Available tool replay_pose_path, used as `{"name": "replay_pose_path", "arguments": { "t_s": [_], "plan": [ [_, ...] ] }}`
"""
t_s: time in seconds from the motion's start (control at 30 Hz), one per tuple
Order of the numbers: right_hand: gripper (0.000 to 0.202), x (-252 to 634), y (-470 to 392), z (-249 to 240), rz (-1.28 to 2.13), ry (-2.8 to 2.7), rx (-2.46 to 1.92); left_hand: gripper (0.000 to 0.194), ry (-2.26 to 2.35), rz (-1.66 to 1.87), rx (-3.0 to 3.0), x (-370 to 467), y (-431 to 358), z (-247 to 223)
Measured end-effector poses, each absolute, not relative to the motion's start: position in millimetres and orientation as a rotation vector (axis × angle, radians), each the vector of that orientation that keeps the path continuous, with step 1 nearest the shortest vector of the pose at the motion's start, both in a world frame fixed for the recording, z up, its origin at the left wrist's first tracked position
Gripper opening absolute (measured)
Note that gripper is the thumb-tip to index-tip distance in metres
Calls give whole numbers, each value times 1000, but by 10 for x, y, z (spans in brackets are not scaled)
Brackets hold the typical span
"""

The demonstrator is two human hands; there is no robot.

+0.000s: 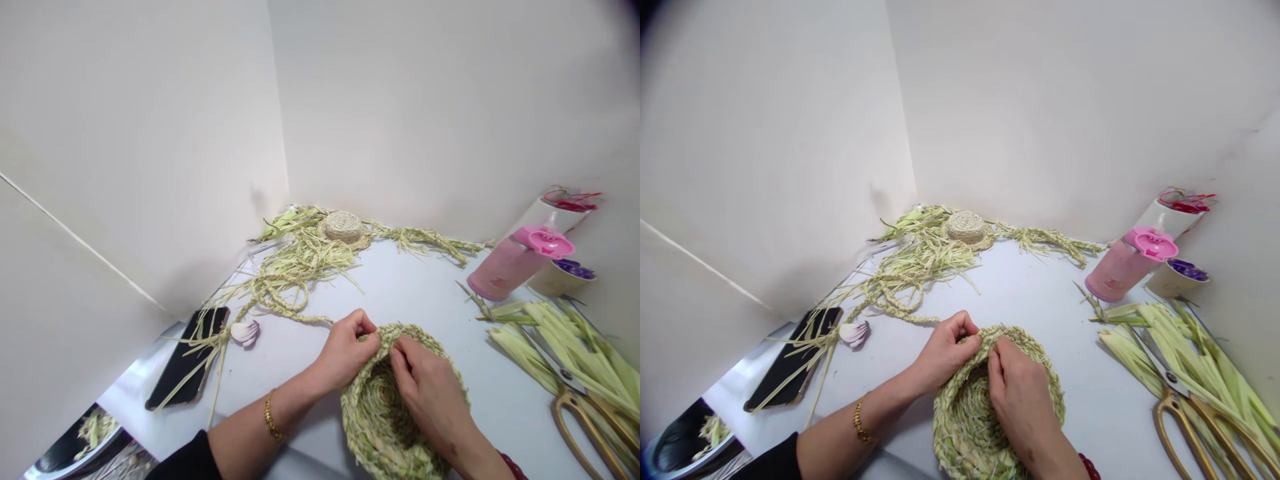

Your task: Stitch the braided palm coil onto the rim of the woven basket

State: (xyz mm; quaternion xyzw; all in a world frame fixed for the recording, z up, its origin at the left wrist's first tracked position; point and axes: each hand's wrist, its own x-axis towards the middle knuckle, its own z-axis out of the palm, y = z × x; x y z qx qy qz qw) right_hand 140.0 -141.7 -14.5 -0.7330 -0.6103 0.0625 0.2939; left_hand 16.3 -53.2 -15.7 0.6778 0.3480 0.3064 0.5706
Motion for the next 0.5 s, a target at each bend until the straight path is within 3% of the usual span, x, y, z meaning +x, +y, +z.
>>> {"name": "replay_pose_path", "arguments": {
  "t_s": [0.37, 0.5],
  "plan": [
    [16, 1677, -1233, 245, 96, -1681, -1856, 3, 744, 741, 1546, 167, -557, -134],
    [13, 1742, -996, 306, 624, -1777, -1699, 3, 757, 770, 1611, 160, -556, -135]
  ]
}}
